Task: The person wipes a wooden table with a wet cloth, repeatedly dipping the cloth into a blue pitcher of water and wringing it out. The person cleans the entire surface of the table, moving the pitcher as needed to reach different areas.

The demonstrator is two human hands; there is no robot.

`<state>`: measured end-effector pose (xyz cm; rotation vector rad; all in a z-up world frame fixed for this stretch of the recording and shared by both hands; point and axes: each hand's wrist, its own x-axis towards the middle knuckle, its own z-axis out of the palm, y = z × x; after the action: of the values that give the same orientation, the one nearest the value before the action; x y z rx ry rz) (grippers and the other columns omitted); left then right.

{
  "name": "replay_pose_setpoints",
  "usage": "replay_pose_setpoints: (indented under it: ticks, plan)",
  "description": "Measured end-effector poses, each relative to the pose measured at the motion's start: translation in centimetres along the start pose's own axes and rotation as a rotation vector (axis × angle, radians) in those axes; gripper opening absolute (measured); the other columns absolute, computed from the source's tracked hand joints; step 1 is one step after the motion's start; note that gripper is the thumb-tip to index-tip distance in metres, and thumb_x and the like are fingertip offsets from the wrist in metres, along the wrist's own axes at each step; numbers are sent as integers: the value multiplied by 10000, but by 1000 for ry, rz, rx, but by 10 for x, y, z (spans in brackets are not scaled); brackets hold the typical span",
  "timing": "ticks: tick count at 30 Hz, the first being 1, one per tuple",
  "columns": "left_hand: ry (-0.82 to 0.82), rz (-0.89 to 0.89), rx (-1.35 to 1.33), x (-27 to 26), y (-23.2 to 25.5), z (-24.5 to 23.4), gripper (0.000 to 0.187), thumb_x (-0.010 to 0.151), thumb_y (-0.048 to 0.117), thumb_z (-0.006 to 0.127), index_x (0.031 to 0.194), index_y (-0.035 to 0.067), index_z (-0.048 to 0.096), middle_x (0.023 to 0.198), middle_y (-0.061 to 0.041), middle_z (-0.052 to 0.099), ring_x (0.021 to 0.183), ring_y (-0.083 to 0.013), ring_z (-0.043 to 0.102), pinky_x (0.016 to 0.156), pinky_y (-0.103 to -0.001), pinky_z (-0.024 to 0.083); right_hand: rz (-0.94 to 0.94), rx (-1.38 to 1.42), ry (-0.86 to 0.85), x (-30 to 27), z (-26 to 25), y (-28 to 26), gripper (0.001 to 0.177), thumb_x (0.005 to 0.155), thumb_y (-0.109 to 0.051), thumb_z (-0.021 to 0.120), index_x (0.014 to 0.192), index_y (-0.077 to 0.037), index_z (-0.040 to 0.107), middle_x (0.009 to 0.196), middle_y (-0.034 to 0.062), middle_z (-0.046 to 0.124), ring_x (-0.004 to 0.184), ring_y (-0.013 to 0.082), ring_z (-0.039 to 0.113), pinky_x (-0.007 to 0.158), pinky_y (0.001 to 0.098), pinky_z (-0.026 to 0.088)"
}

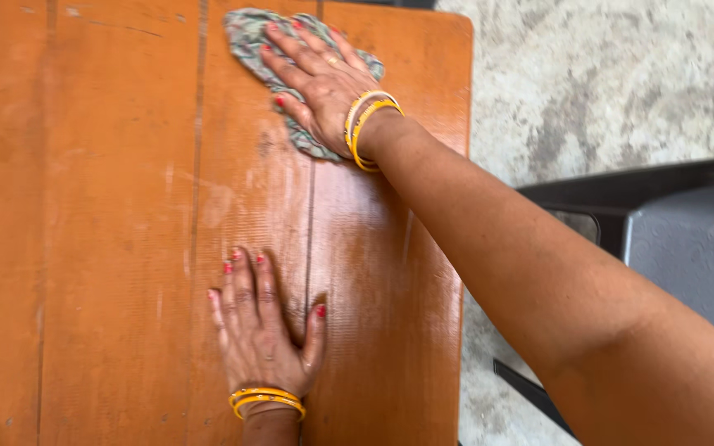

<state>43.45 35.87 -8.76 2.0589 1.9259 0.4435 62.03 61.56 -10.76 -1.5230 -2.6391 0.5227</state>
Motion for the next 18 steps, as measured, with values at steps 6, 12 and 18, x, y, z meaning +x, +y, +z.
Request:
replay_pose_setpoints:
  ticks: [6,12,18]
  plan:
    - [127,-41,-48,-8,-6,5,986,915,605,539,1622,12,192,1688,-263,161,1576,-411,157,1274,-589,99,-421,-33,132,-69,-4,-83,668,1011,-328,483,1621,-133,293,1692,97,182,1567,314,170,1273,526,128]
    - [147,-76,-100,-15,-8,3,992,917,671,463,1634,34,210,1701,-265,139,1591,-424,148,1278,-618,76,-648,-78,-554,-148,19,-131,650,908,-417,523,1528,-247,426,1679,15,222,1552,227,82,1265,487,30]
    - [150,-94,-28,-11,-14,3,970,917,624,504,1637,41,216,1707,-259,132,1593,-434,149,1275,-635,73,-505,-155,-169,-26,25,-119,653,1028,-395,412,1613,-200,197,1678,28,73,1540,270,53,1226,539,27]
